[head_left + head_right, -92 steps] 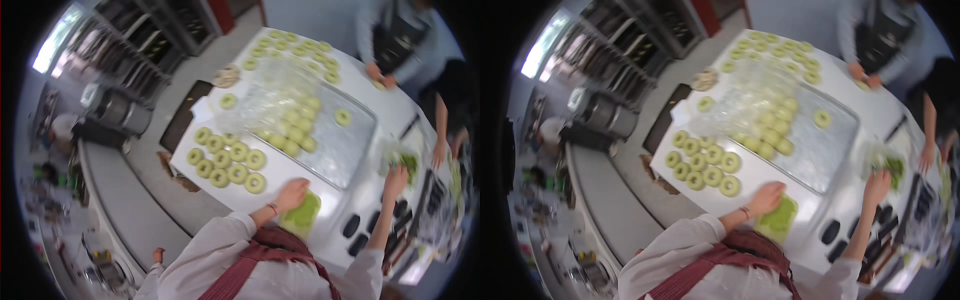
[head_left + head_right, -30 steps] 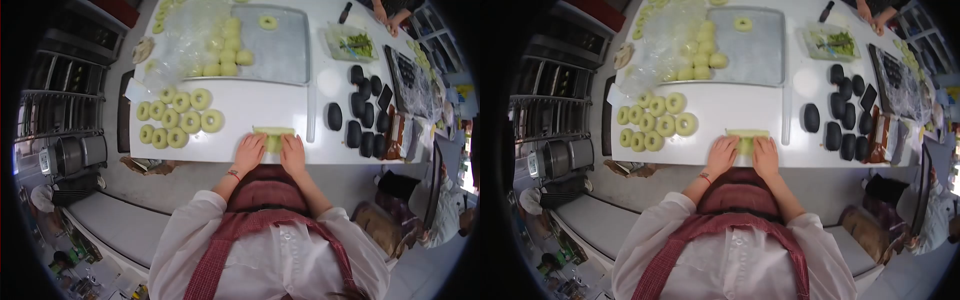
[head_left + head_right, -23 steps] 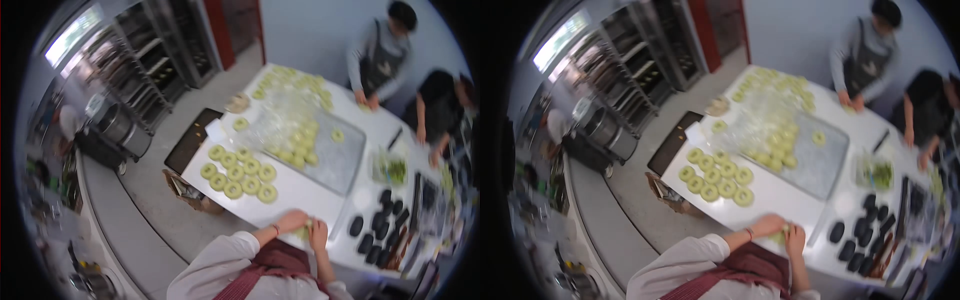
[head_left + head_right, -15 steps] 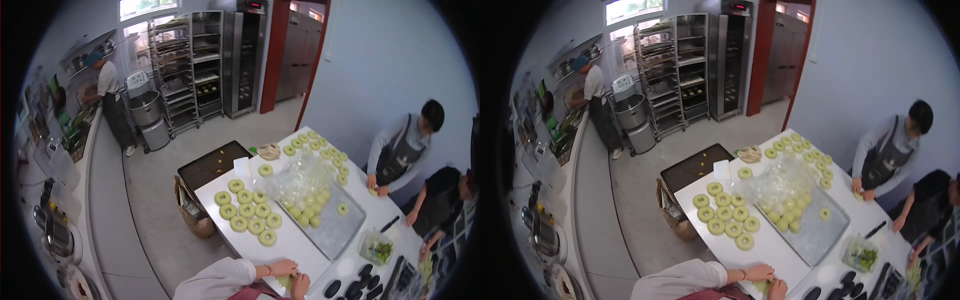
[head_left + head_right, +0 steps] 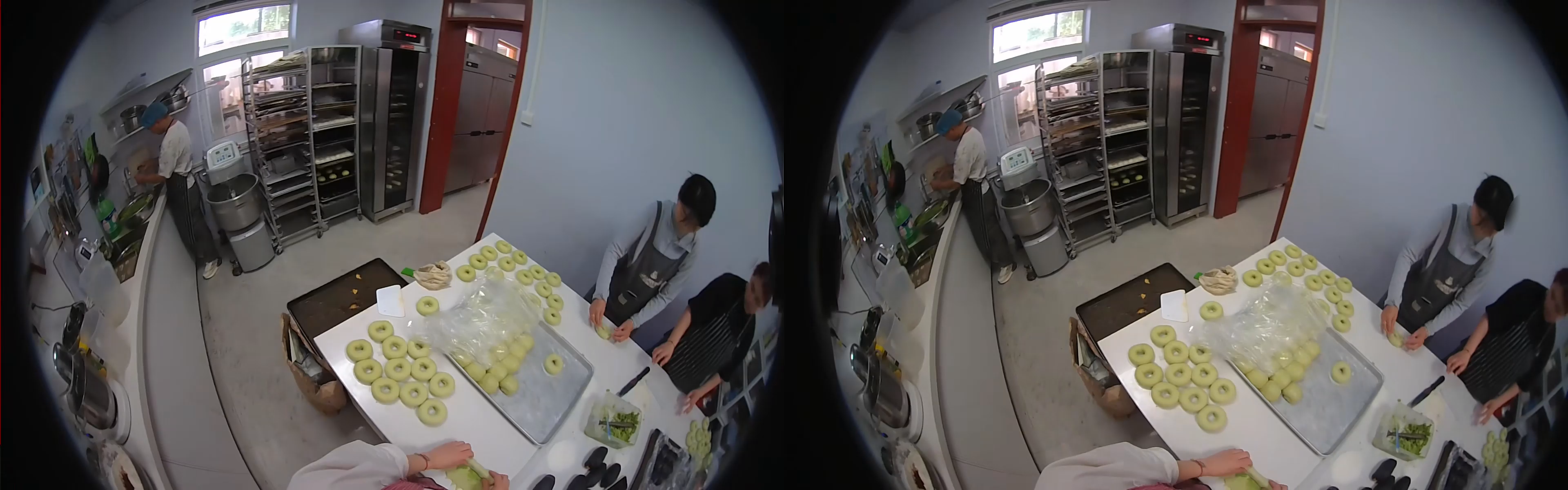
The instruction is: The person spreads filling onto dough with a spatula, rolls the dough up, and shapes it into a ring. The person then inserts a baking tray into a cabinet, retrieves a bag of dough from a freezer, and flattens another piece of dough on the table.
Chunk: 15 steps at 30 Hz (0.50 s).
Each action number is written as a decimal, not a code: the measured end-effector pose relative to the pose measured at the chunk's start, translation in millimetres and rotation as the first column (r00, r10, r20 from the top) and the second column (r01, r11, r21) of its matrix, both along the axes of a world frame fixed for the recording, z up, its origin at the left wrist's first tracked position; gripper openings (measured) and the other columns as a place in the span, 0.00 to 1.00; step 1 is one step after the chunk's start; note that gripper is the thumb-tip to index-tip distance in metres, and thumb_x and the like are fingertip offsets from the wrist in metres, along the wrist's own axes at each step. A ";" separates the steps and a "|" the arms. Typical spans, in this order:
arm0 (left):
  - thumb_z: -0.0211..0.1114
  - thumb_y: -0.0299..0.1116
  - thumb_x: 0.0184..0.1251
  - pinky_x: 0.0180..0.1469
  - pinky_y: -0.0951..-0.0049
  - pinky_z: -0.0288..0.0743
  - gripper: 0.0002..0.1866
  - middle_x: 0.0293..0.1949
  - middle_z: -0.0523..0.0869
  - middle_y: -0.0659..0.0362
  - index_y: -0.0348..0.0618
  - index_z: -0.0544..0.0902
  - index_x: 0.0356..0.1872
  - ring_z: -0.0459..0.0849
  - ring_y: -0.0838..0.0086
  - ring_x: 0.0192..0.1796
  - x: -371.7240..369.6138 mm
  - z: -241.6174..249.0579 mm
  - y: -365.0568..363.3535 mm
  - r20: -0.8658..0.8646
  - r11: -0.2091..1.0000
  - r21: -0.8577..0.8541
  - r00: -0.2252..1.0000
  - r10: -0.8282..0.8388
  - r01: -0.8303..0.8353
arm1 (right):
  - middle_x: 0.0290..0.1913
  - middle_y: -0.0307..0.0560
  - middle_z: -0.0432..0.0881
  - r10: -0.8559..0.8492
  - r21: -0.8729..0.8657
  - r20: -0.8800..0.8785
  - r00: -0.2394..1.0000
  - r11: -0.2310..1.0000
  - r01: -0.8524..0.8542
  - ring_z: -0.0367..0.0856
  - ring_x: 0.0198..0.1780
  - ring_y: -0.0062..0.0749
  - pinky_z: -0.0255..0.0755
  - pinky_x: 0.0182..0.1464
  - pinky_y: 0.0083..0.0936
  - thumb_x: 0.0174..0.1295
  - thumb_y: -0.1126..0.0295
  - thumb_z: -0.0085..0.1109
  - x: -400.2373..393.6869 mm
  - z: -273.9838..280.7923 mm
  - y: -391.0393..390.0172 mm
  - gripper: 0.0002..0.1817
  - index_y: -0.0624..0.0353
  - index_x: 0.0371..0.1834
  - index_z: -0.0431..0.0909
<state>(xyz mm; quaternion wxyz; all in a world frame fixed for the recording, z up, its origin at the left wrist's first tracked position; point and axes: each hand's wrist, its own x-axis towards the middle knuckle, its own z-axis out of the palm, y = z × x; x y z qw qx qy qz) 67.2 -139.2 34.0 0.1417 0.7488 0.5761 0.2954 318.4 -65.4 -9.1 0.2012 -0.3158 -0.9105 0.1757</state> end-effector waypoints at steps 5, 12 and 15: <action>0.61 0.32 0.59 0.51 0.64 0.72 0.10 0.41 0.75 0.56 0.43 0.75 0.40 0.76 0.61 0.47 -4.2 0.5 -3.5 -0.075 0.999 -0.038 0.997 0.035 -0.037 | 0.34 0.61 0.75 -0.298 -0.333 -0.245 0.922 0.919 0.209 0.70 0.37 0.57 0.66 0.43 0.44 0.64 0.67 0.51 -18.9 79.1 -23.5 0.10 0.63 0.33 0.76; 0.58 0.36 0.64 0.54 0.68 0.70 0.21 0.53 0.78 0.57 0.40 0.74 0.58 0.76 0.67 0.56 -1.9 16.3 -31.8 -0.235 0.997 0.069 0.972 0.031 -0.015 | 0.50 0.56 0.76 -0.133 0.010 0.172 0.976 0.991 0.133 0.71 0.53 0.54 0.63 0.57 0.48 0.63 0.63 0.52 6.1 36.3 -44.1 0.18 0.60 0.53 0.75; 0.56 0.39 0.68 0.56 0.69 0.68 0.25 0.58 0.77 0.59 0.40 0.71 0.64 0.75 0.68 0.57 5.3 20.5 -60.9 -0.359 0.998 0.055 0.933 0.008 0.013 | 0.58 0.55 0.74 -0.092 0.028 0.228 0.969 0.996 0.088 0.68 0.58 0.55 0.62 0.61 0.48 0.60 0.60 0.55 14.0 34.1 -60.9 0.25 0.59 0.59 0.74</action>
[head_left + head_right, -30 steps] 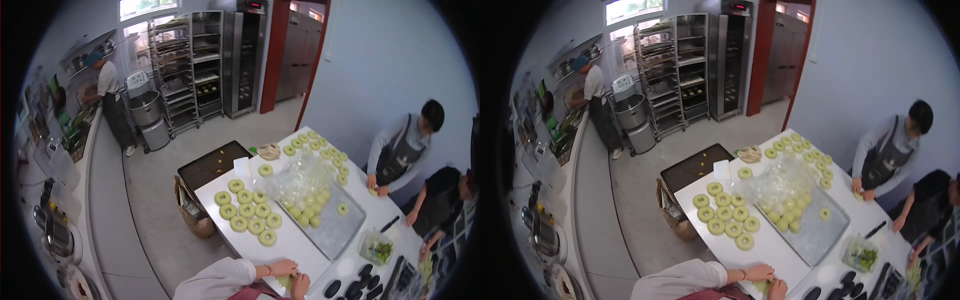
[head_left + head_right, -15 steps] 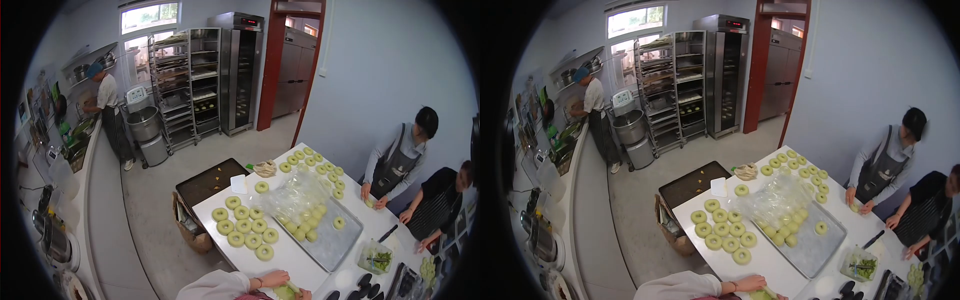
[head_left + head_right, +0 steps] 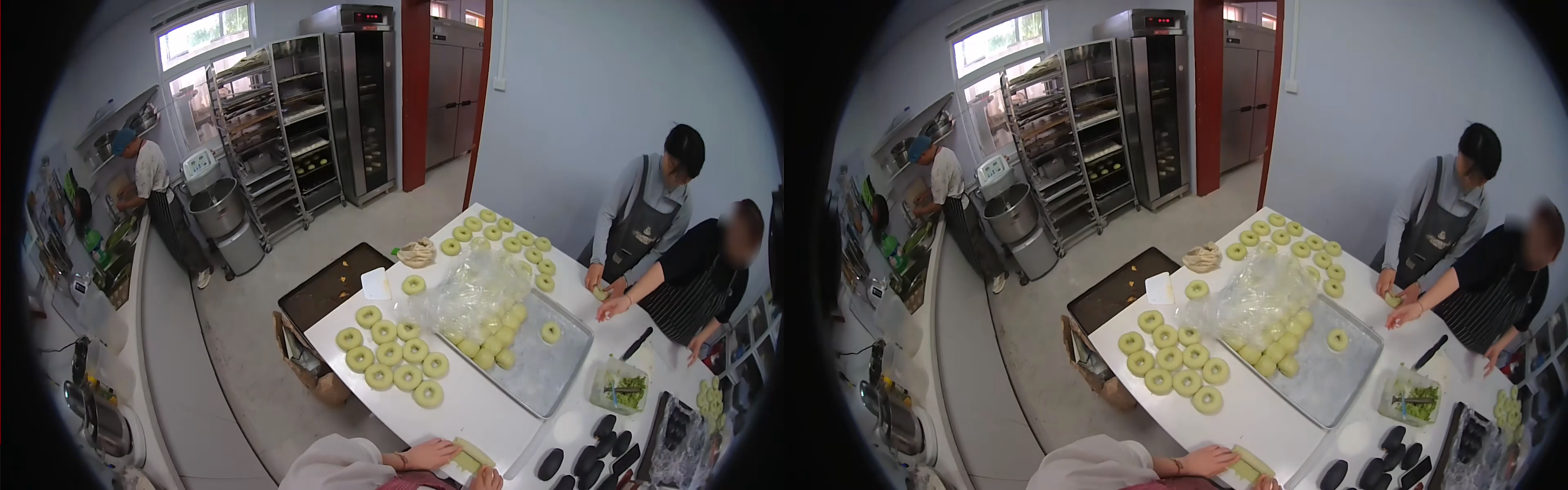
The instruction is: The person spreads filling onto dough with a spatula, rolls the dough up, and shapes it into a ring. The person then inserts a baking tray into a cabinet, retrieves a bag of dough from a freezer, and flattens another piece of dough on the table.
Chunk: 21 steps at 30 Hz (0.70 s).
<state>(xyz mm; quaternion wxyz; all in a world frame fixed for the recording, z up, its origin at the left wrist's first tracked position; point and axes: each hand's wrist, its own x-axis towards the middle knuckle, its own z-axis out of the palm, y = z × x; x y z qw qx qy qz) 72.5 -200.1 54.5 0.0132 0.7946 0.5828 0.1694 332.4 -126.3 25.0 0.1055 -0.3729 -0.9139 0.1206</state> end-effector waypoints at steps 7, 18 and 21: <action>0.58 0.47 0.68 0.55 0.67 0.69 0.23 0.50 0.77 0.57 0.41 0.75 0.57 0.75 0.65 0.53 -8.0 24.0 56.4 0.053 0.868 -0.495 0.999 0.008 0.019 | 0.43 0.62 0.82 -0.135 -0.148 -0.135 0.982 0.982 0.115 0.77 0.45 0.58 0.69 0.57 0.46 0.67 0.65 0.48 -36.6 71.2 29.9 0.17 0.61 0.50 0.81; 0.59 0.39 0.62 0.53 0.64 0.71 0.12 0.42 0.76 0.58 0.44 0.77 0.42 0.76 0.65 0.48 6.2 -4.8 92.1 0.097 0.952 -0.171 0.966 -0.239 0.253 | 0.42 0.47 0.74 0.057 -0.001 -0.131 0.990 0.998 -0.058 0.72 0.46 0.45 0.66 0.49 0.41 0.55 0.60 0.66 -50.0 33.7 53.2 0.22 0.52 0.52 0.77; 0.60 0.37 0.60 0.51 0.63 0.71 0.11 0.41 0.76 0.58 0.46 0.76 0.41 0.77 0.64 0.47 11.2 -14.1 90.2 0.183 0.976 -0.143 0.973 -0.138 0.165 | 0.41 0.47 0.74 -0.007 0.001 -0.160 0.987 1.000 0.008 0.72 0.45 0.45 0.66 0.47 0.42 0.54 0.62 0.66 -52.9 8.2 53.5 0.21 0.51 0.51 0.78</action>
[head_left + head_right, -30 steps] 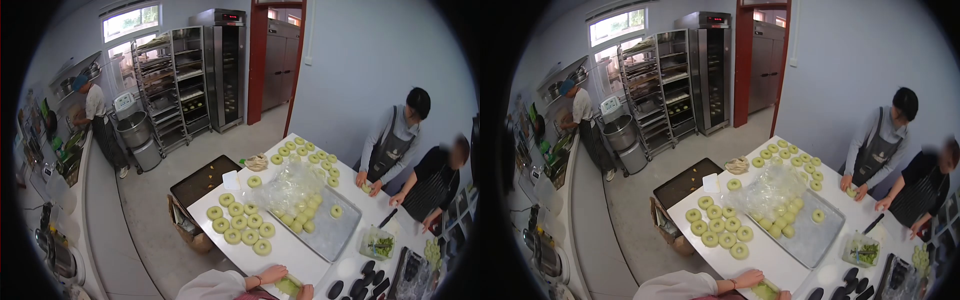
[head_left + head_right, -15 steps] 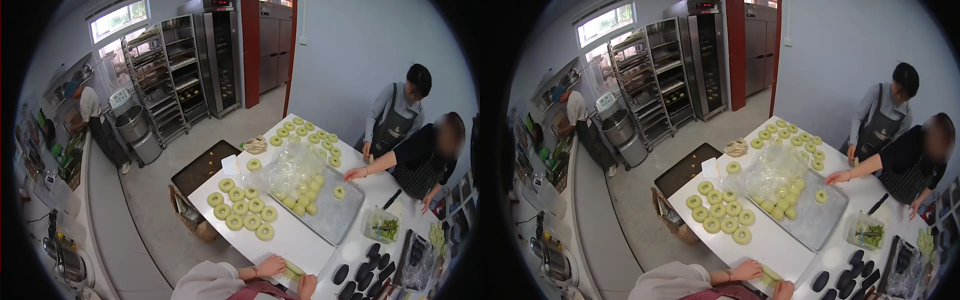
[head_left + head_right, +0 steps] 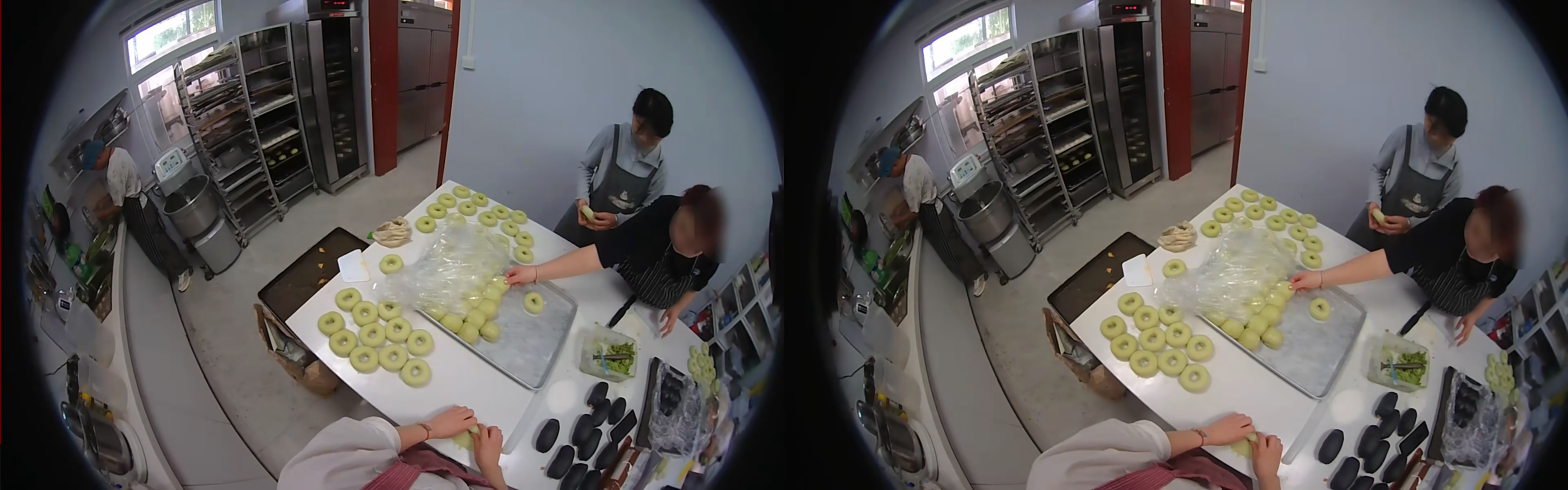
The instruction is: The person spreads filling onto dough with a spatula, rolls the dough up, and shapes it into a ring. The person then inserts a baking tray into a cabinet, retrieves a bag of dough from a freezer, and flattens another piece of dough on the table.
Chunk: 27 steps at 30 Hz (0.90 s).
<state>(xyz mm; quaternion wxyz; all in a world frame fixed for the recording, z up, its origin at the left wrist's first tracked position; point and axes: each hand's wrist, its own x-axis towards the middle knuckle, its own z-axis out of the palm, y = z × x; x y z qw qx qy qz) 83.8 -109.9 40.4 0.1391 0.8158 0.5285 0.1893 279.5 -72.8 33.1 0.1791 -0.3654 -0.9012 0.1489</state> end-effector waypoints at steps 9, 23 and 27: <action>0.59 0.39 0.64 0.53 0.64 0.71 0.13 0.42 0.76 0.58 0.48 0.77 0.47 0.77 0.63 0.48 -5.8 6.2 -5.7 0.245 0.998 0.042 0.969 0.037 -0.049 | 0.40 0.50 0.72 -0.113 -0.128 -0.096 0.989 0.987 0.100 0.71 0.44 0.46 0.66 0.48 0.40 0.56 0.68 0.65 -0.1 15.4 -3.0 0.21 0.49 0.55 0.80; 0.63 0.30 0.59 0.53 0.64 0.72 0.16 0.45 0.78 0.57 0.46 0.78 0.50 0.77 0.63 0.49 -11.1 -2.9 -38.7 0.101 0.949 0.005 0.944 0.314 -0.316 | 0.40 0.46 0.75 0.053 -0.196 -0.102 0.993 0.978 -0.072 0.73 0.45 0.44 0.67 0.49 0.39 0.55 0.63 0.67 -30.5 26.4 -2.2 0.20 0.45 0.53 0.83; 0.64 0.30 0.60 0.52 0.63 0.72 0.15 0.45 0.78 0.55 0.44 0.78 0.49 0.78 0.61 0.49 -17.1 0.2 -41.4 0.210 0.943 -0.001 0.922 0.326 -0.333 | 0.42 0.46 0.76 -0.014 -0.156 -0.095 0.995 0.988 -0.001 0.73 0.46 0.44 0.68 0.48 0.38 0.53 0.67 0.68 -32.5 15.4 -4.4 0.19 0.48 0.50 0.83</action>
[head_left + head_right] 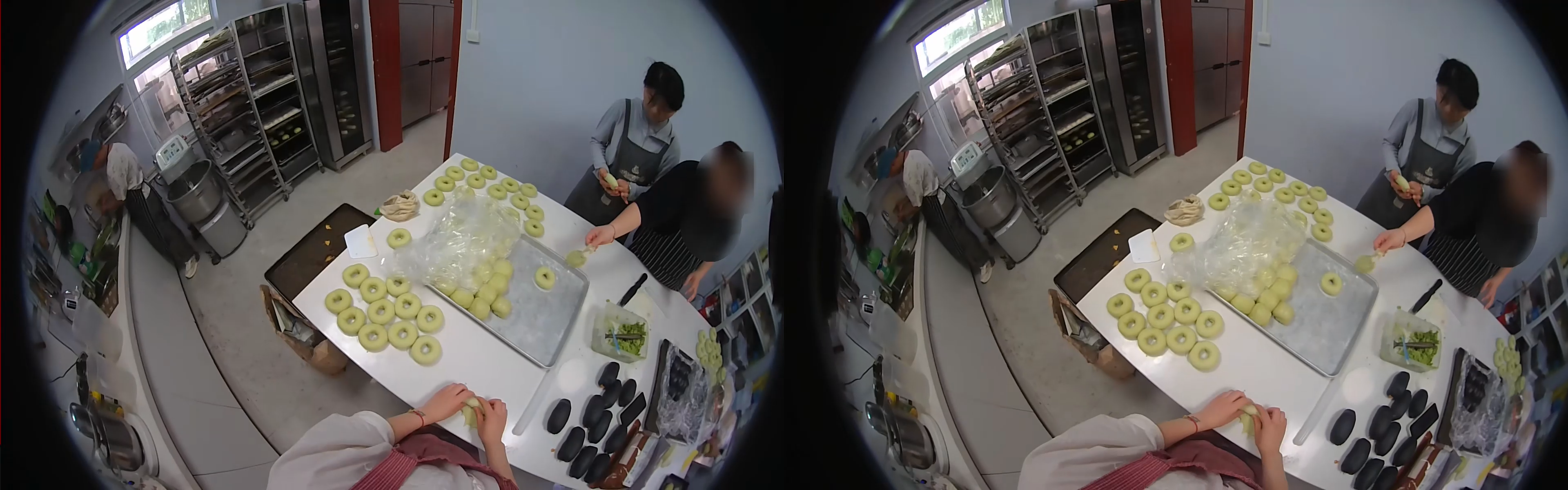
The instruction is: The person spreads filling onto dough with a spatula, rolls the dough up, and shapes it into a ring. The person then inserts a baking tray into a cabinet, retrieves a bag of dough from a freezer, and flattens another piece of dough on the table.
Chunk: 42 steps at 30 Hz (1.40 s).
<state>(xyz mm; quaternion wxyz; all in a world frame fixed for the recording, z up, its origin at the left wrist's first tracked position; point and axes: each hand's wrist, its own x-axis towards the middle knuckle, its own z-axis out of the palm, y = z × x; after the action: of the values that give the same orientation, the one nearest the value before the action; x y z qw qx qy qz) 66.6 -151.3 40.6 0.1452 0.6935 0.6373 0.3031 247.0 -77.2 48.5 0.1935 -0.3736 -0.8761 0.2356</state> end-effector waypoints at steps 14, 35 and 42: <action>0.61 0.35 0.65 0.51 0.61 0.74 0.13 0.44 0.79 0.54 0.40 0.78 0.46 0.79 0.58 0.48 -3.7 -6.8 -14.8 0.006 1.000 0.009 1.000 -0.027 0.027 | 0.43 0.44 0.75 -0.042 0.022 -0.018 0.999 0.999 0.043 0.73 0.48 0.43 0.65 0.50 0.40 0.51 0.68 0.69 -16.0 5.4 -6.8 0.18 0.50 0.48 0.82; 0.58 0.43 0.65 0.54 0.66 0.70 0.16 0.45 0.78 0.59 0.45 0.77 0.47 0.77 0.67 0.50 5.1 -4.1 29.2 -0.220 0.939 -0.077 0.913 -0.343 0.335 | 0.46 0.53 0.74 -0.123 0.106 0.052 0.991 0.987 0.117 0.72 0.48 0.52 0.67 0.51 0.44 0.54 0.68 0.67 33.4 -21.0 -16.2 0.21 0.58 0.51 0.75; 0.65 0.37 0.55 0.47 0.57 0.74 0.15 0.38 0.81 0.53 0.44 0.82 0.42 0.81 0.57 0.44 -1.6 -25.9 24.1 0.102 0.969 -0.041 0.965 -0.240 0.245 | 0.43 0.54 0.76 -0.216 -0.144 0.065 0.974 0.964 0.224 0.72 0.47 0.52 0.66 0.51 0.44 0.57 0.62 0.66 60.7 -28.5 -20.0 0.20 0.59 0.50 0.78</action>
<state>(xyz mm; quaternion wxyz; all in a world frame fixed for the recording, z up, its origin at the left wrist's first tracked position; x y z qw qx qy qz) 65.1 -127.1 14.7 0.2305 0.7466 0.5478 0.2989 307.7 -97.2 20.0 0.1681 -0.4877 -0.8134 0.2689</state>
